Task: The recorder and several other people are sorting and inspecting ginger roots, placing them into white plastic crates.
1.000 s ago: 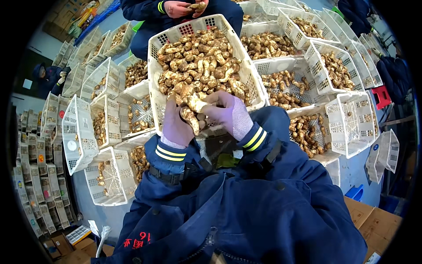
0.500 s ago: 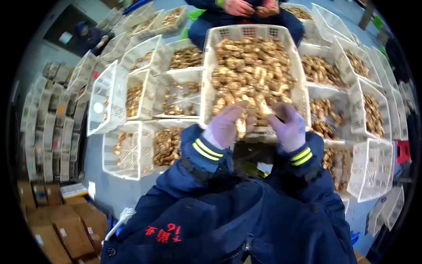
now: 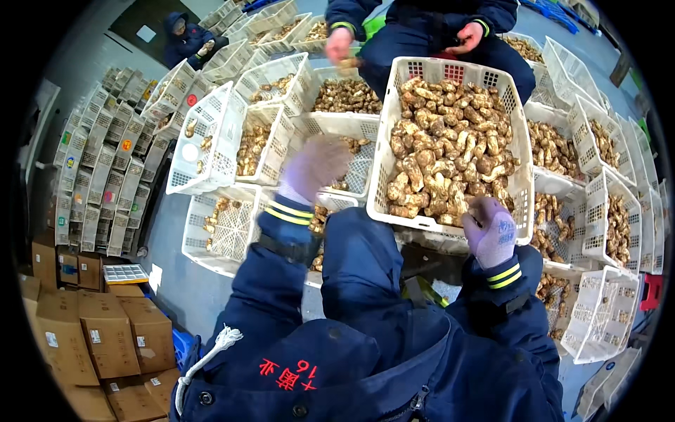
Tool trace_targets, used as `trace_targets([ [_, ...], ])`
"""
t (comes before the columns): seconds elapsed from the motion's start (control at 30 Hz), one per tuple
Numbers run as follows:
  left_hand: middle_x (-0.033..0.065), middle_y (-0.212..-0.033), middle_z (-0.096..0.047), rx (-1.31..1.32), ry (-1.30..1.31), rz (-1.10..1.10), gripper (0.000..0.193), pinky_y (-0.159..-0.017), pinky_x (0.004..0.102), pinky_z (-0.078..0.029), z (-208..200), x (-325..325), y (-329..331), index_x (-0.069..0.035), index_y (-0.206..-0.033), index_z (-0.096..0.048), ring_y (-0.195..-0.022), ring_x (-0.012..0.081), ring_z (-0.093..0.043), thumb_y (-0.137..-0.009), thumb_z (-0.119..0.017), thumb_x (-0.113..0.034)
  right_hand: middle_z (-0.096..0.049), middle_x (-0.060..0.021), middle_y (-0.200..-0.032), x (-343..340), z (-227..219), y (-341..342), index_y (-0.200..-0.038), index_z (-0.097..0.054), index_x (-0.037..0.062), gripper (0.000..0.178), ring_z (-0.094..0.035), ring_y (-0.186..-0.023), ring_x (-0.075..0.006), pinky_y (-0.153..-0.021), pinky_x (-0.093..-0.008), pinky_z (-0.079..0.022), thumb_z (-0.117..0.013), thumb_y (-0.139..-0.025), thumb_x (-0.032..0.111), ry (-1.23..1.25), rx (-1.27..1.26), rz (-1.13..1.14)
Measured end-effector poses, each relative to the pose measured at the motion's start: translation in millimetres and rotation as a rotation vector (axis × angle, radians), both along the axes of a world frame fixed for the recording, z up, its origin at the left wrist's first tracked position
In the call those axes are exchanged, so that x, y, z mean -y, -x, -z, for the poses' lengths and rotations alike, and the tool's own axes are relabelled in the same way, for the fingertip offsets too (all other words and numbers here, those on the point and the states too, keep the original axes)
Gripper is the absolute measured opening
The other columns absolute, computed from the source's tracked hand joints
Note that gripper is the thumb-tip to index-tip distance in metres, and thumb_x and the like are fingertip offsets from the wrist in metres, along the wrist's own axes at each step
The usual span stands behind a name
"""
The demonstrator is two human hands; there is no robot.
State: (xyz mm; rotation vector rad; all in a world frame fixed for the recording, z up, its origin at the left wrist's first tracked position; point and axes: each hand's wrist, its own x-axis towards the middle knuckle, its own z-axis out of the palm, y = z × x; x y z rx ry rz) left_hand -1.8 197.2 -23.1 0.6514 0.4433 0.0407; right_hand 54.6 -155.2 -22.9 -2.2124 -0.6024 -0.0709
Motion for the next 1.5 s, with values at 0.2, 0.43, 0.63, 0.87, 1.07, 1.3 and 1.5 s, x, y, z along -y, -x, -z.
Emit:
trace_targets([
  [0.2,0.0088,-0.105,-0.059,0.099,-0.021,0.305,0.032,-0.075,0.0350,-0.054,8.5,174.6,-7.6,-0.004,-0.117,-0.051,-0.089,0.0229,-0.064,-0.093,-0.054,-0.025,-0.060,-0.0142,-0.080,-2.4,-32.4,2.4,-0.093,-0.061,0.0039,0.025,-0.060,-0.075,-0.0331,-0.065,-0.0395,-0.047,-0.069,-0.070,0.010,-0.006,0.383,-0.070],
  [0.43,0.0062,-0.094,-0.055,0.093,-0.244,0.169,0.025,-0.071,0.0252,-0.050,-10.9,187.2,-8.8,0.004,-0.110,-0.048,-0.080,0.0155,-0.060,-0.090,-0.052,-0.011,-0.060,-0.0125,-0.077,2.4,-37.8,11.7,-0.100,-0.060,0.0026,0.021,-0.060,-0.072,-0.0291,-0.065,-0.0374,-0.048,-0.061,-0.079,0.008,-0.270,0.131,-0.282],
  [0.63,0.0138,-0.110,-0.062,0.230,-0.003,0.476,0.032,-0.071,0.0283,-0.051,-12.3,190.0,-2.4,-0.003,-0.119,-0.050,-0.090,0.0210,-0.064,-0.093,-0.050,-0.021,-0.059,-0.0135,-0.115,21.2,-32.4,-15.8,-0.128,-0.048,-0.0023,0.045,-0.059,-0.100,-0.0171,-0.085,-0.0285,-0.047,-0.054,-0.086,0.013,-0.611,-0.360,-0.205],
  [0.87,0.0125,-0.102,-0.065,0.091,-0.032,0.625,0.038,-0.063,0.0261,-0.049,-27.4,198.1,5.1,-0.001,-0.113,-0.056,-0.078,0.0180,-0.063,-0.094,-0.048,-0.033,-0.058,-0.0106,-0.119,20.8,-27.1,-22.2,-0.127,-0.050,-0.0007,0.040,-0.060,-0.095,-0.0153,-0.080,-0.0262,-0.047,-0.047,-0.090,0.012,-0.280,0.145,-0.526],
  [1.07,0.0131,-0.096,-0.064,0.117,-0.278,0.559,0.031,-0.061,0.0246,-0.047,-18.4,196.0,8.1,0.003,-0.108,-0.053,-0.075,0.0181,-0.063,-0.091,-0.050,-0.022,-0.060,-0.0121,-0.118,12.6,-32.8,-12.5,-0.133,-0.042,-0.0040,0.051,-0.057,-0.104,-0.0170,-0.087,-0.0281,-0.047,-0.048,-0.091,0.024,-0.606,-0.690,-0.500],
  [1.3,0.0114,-0.090,-0.065,0.019,-0.298,0.511,0.031,-0.056,0.0241,-0.047,-20.5,197.5,6.3,0.002,-0.109,-0.053,-0.069,0.0165,-0.062,-0.089,-0.052,-0.022,-0.055,-0.0169,-0.125,18.2,-15.2,-26.5,-0.119,-0.053,-0.0006,0.038,-0.056,-0.110,-0.0285,-0.092,-0.0349,-0.045,-0.054,-0.086,0.019,-0.296,0.181,-0.589],
  [1.5,0.0116,-0.092,-0.067,-0.072,-0.231,0.398,0.039,-0.054,0.0227,-0.045,-18.0,192.1,5.5,0.001,-0.108,-0.057,-0.064,0.0140,-0.059,-0.090,-0.053,-0.034,-0.059,-0.0128,-0.121,31.8,-22.0,-32.1,-0.125,-0.051,-0.0030,0.035,-0.053,-0.116,-0.0221,-0.098,-0.0325,-0.041,-0.044,-0.094,0.010,-0.689,-0.686,-0.249],
])
